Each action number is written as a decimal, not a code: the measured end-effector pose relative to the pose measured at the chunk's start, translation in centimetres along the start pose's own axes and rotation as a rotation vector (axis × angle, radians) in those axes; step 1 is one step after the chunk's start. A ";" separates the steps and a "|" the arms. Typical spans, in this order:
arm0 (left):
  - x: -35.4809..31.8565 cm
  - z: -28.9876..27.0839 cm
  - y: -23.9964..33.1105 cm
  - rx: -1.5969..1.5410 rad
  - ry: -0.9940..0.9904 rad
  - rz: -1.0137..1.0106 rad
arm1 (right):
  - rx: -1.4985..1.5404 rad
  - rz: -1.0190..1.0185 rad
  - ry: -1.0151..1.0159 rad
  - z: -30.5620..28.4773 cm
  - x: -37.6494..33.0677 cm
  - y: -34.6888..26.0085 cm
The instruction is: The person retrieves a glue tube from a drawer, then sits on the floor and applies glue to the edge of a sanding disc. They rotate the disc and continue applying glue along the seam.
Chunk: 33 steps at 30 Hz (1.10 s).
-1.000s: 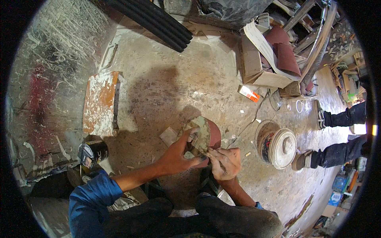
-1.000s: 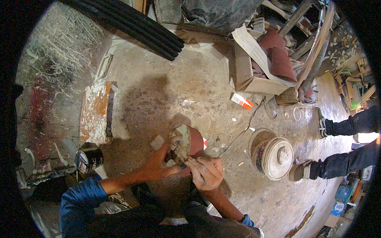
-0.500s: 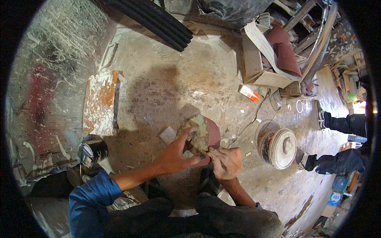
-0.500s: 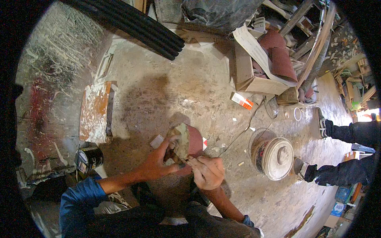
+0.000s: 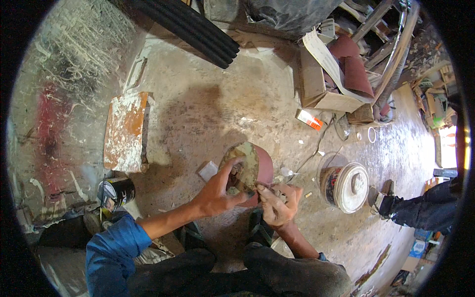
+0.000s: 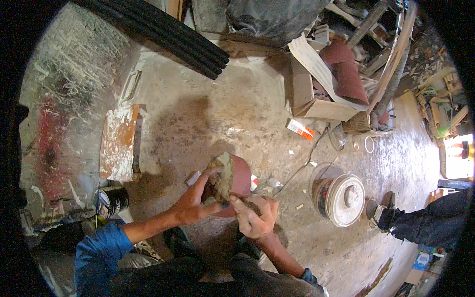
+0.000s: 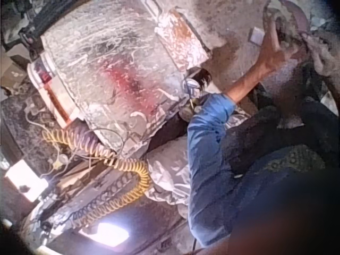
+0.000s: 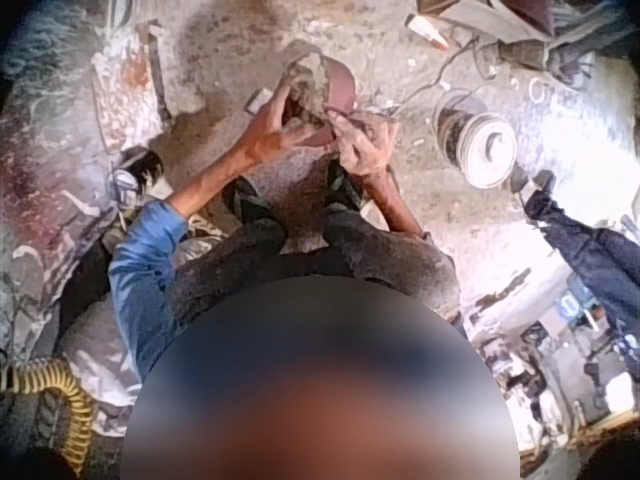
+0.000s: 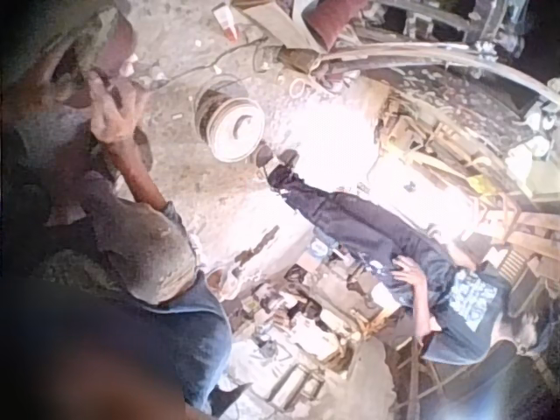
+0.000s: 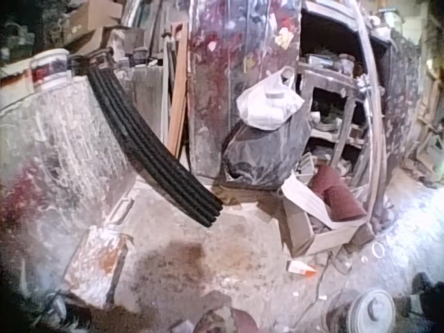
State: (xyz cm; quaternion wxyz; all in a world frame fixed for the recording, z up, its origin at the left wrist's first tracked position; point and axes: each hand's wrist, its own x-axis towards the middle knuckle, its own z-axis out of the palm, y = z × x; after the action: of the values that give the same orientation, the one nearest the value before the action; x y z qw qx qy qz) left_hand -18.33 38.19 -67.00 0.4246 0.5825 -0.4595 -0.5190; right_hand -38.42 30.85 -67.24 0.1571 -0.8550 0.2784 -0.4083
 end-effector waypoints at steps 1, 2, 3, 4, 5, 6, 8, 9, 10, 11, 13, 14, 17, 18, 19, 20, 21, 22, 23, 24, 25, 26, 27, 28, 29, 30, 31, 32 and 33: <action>0.1 0.0 0.1 0.006 0.003 0.007 | -0.028 -0.024 -0.021 0.1 0.0 0.0; 0.1 0.0 0.3 -0.005 -0.004 0.005 | -0.061 -0.050 -0.052 0.1 0.0 0.0; 0.1 -0.1 0.4 -0.008 -0.004 0.005 | -0.071 -0.042 -0.059 0.1 0.0 0.0; 0.2 -0.1 0.5 -0.002 0.006 0.015 | -0.086 -0.038 -0.074 0.1 -0.1 0.0; 0.3 -0.2 0.7 -0.038 0.001 -0.012 | -0.096 -0.022 -0.096 0.0 -0.2 0.1; 0.3 -0.2 0.8 -0.066 0.006 -0.030 | -0.114 -0.022 -0.080 0.0 -0.3 0.2; 0.3 -0.3 1.0 -0.078 0.024 -0.054 | -0.147 -0.004 -0.071 -0.1 -0.6 0.5; 0.2 -0.4 1.0 -0.061 0.039 -0.059 | -0.138 0.007 -0.056 -0.1 -0.7 0.7; 0.1 -0.6 1.1 -0.032 0.060 -0.053 | -0.134 0.010 -0.047 -0.2 -0.8 0.8; 0.1 -0.6 1.1 -0.019 0.064 -0.066 | -0.124 0.014 -0.025 -0.2 -1.0 1.0; 0.0 -0.7 0.9 0.043 0.086 -0.094 | -0.090 0.051 -0.037 -0.2 -1.2 1.1; 0.0 -0.6 0.8 0.023 0.087 -0.059 | -0.056 0.055 -0.013 -0.2 -1.3 1.1; 0.0 -0.3 0.5 0.008 0.075 -0.043 | -0.107 0.041 -0.236 0.1 -1.5 0.9; 0.1 -0.3 0.4 0.012 0.063 -0.047 | -0.133 0.006 -0.278 0.3 -1.5 0.8; 0.0 -0.4 0.3 0.020 0.052 -0.080 | -0.119 0.007 -0.242 0.4 -1.6 0.7; 0.0 -0.4 0.1 0.018 0.059 -0.052 | -0.111 0.018 -0.241 0.5 -1.8 0.7; -0.1 -0.5 0.0 0.018 0.065 -0.055 | -0.093 0.028 -0.241 0.6 -2.0 0.8; -0.3 -0.6 -0.3 0.018 0.072 -0.063 | -0.113 0.025 -0.241 0.7 -2.3 0.9; -0.4 -0.7 -0.5 0.017 0.066 -0.064 | -0.124 0.022 -0.240 0.7 -2.6 1.1; -0.5 -1.0 -0.8 0.017 0.061 -0.070 | -0.136 0.018 -0.240 0.6 -3.1 1.3; -0.6 -1.2 -1.1 0.011 0.056 -0.090 | -0.140 0.036 -0.286 0.5 -3.6 1.5; -0.6 -1.3 -1.4 0.044 0.063 -0.079 | -0.143 0.054 -0.332 0.3 -4.1 1.7; -0.6 -1.3 -1.7 0.071 0.068 -0.083 | -0.137 0.081 -0.376 0.1 -4.6 2.0; -0.7 -1.3 -1.9 0.090 0.069 -0.112 | -0.127 0.097 -0.362 0.1 -5.1 2.3; -0.7 -1.2 -2.1 0.165 0.082 -0.063 | -0.109 0.120 -0.346 0.1 -5.5 2.5; -0.7 -0.9 -2.3 0.230 0.088 -0.038 | -0.104 0.137 -0.355 0.3 -5.8 2.7; -0.6 -0.7 -2.4 0.286 0.097 -0.030 | -0.031 0.173 -0.316 0.4 -6.1 2.8; -0.5 -0.2 -2.5 0.328 0.099 -0.049 | 0.030 0.201 -0.303 0.7 -6.2 2.9; -0.4 0.4 -2.6 0.361 0.105 -0.083 | 0.103 0.217 -0.234 0.8 -6.2 2.9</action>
State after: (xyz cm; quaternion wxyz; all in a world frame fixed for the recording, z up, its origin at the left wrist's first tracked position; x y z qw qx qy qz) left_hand -18.47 39.10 -69.46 0.3146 0.6939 -0.4980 -0.4142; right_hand -41.94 32.29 -72.97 0.2750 -0.8525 0.3276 -0.3005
